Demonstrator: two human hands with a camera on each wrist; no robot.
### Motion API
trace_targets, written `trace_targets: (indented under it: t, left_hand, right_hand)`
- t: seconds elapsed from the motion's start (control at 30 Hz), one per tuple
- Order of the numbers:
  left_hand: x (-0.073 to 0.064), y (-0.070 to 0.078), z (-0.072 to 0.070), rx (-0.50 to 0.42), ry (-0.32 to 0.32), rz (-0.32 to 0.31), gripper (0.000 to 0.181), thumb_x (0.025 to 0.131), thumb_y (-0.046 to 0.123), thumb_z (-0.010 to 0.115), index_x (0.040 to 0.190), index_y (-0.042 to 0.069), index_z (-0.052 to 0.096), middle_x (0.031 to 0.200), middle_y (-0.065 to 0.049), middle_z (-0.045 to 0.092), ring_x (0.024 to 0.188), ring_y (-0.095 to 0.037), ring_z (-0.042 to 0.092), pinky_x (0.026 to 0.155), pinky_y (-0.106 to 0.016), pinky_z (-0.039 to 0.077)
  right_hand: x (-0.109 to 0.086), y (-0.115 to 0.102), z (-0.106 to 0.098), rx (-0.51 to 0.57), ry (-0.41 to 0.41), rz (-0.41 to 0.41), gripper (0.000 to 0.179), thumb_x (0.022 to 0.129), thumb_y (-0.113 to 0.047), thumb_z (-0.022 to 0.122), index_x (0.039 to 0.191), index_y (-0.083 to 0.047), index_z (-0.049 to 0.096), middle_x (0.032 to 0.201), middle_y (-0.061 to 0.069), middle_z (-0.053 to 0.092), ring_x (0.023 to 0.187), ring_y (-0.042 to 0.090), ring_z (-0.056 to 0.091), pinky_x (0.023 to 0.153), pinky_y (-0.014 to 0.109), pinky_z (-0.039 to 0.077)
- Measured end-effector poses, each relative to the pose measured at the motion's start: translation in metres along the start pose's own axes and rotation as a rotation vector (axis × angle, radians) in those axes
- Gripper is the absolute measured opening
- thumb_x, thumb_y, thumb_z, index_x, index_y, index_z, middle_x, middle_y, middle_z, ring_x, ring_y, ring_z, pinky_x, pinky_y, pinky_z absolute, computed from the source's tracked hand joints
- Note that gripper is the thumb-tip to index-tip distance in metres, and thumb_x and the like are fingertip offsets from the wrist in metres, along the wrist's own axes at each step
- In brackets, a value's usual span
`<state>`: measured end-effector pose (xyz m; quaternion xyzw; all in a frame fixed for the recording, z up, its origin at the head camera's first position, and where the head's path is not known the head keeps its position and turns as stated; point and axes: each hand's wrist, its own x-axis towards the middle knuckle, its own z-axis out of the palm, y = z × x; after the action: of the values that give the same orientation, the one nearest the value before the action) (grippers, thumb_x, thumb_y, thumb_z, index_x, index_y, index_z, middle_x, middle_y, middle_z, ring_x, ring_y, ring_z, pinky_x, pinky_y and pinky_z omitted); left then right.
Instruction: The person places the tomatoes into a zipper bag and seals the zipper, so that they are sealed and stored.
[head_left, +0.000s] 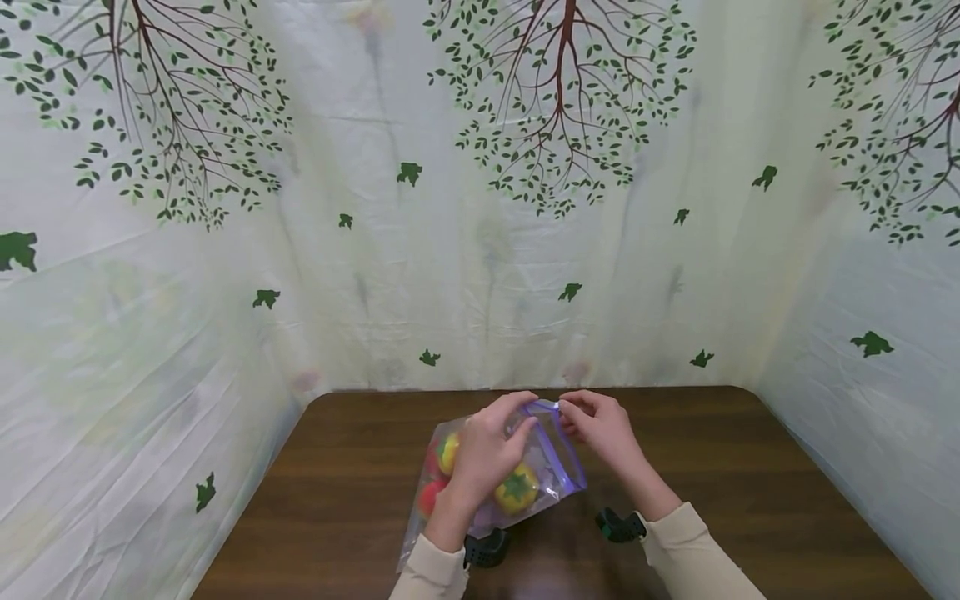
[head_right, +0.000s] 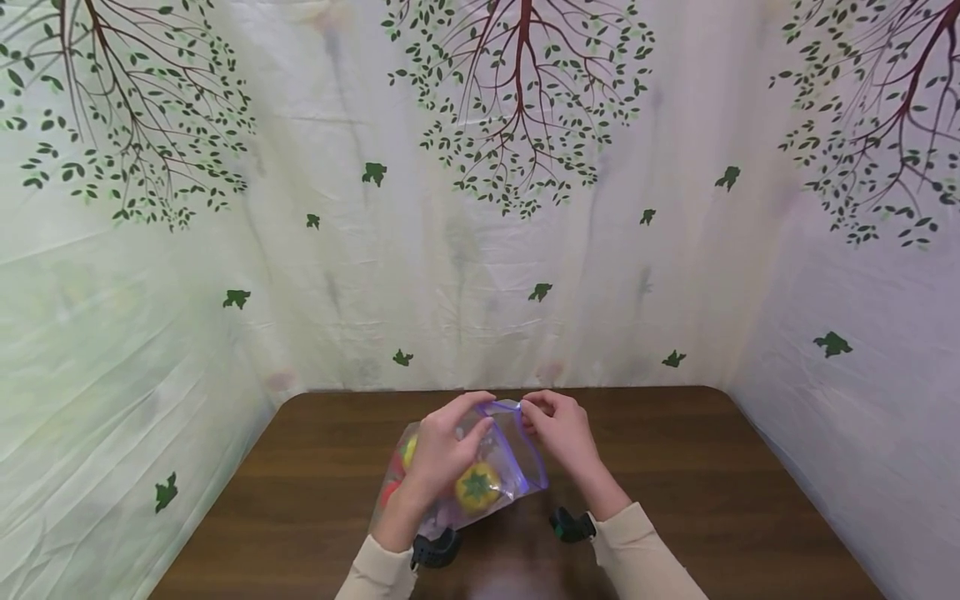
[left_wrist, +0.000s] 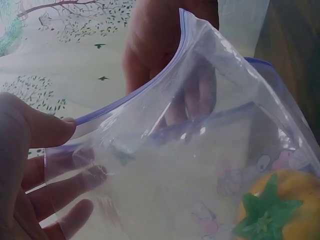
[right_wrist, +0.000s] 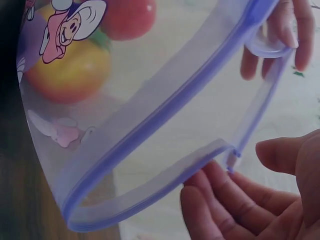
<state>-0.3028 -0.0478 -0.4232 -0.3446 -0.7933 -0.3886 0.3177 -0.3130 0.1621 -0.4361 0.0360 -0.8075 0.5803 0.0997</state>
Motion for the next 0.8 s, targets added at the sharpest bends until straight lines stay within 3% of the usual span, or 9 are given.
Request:
trace_targets:
  t: [0.07,0.17,0.27,0.37,0.53,0.8]
  left_hand:
    - [-0.001,-0.001,0.002,-0.013,-0.017,-0.016,0.029,0.092,0.017,0.076,0.12,0.016,0.07,0.114,0.006,0.071,0.067,-0.006,0.058,0.069,-0.025,0.054]
    - [-0.002,-0.002,0.006,-0.059,-0.052,-0.047,0.029,0.094,0.021,0.074,0.122,0.018,0.068,0.116,0.006,0.07,0.058,-0.006,0.046,0.062,-0.023,0.049]
    - [-0.004,-0.003,0.008,-0.113,-0.082,-0.069,0.032,0.094,0.022,0.073,0.125,0.017,0.067,0.119,0.003,0.07,0.076,-0.005,0.061,0.072,-0.027,0.055]
    - [-0.005,-0.003,0.011,-0.164,-0.108,-0.095,0.034,0.095,0.022,0.073,0.128,0.017,0.066,0.122,-0.001,0.07,0.106,-0.009,0.065,0.089,-0.034,0.055]
    - [-0.005,0.0,0.011,-0.247,-0.143,-0.153,0.033,0.096,0.022,0.071,0.128,0.013,0.066,0.121,-0.004,0.07,0.11,-0.01,0.065,0.093,-0.035,0.054]
    - [-0.004,0.001,0.01,-0.288,-0.132,-0.155,0.03,0.097,0.019,0.07,0.127,0.016,0.067,0.121,-0.003,0.07,0.109,-0.012,0.066,0.089,-0.036,0.056]
  right_hand:
    - [0.003,0.001,0.001,-0.002,-0.004,0.008,0.03,0.098,-0.03,0.068,0.115,-0.005,0.072,0.086,0.009,0.073,0.075,0.025,0.07,0.069,0.043,0.06]
    - [0.007,0.004,0.002,0.008,-0.005,0.031,0.03,0.096,-0.028,0.071,0.114,-0.004,0.072,0.084,0.009,0.073,0.072,0.025,0.07,0.067,0.041,0.06]
    - [0.011,0.007,0.002,0.019,-0.01,0.036,0.028,0.093,-0.023,0.074,0.113,-0.003,0.072,0.082,0.01,0.073,0.07,0.026,0.071,0.064,0.038,0.06]
    - [0.014,0.009,0.001,0.031,-0.026,0.035,0.029,0.091,-0.018,0.076,0.115,-0.002,0.071,0.08,0.012,0.073,0.069,0.028,0.071,0.064,0.039,0.061]
    - [0.014,0.003,-0.002,0.04,-0.065,0.036,0.03,0.091,-0.01,0.075,0.117,0.002,0.07,0.079,0.017,0.071,0.07,0.032,0.07,0.066,0.045,0.061]
    - [0.025,0.012,-0.002,0.03,-0.096,0.022,0.03,0.09,-0.009,0.074,0.117,0.001,0.07,0.076,0.014,0.07,0.067,0.027,0.068,0.065,0.049,0.06]
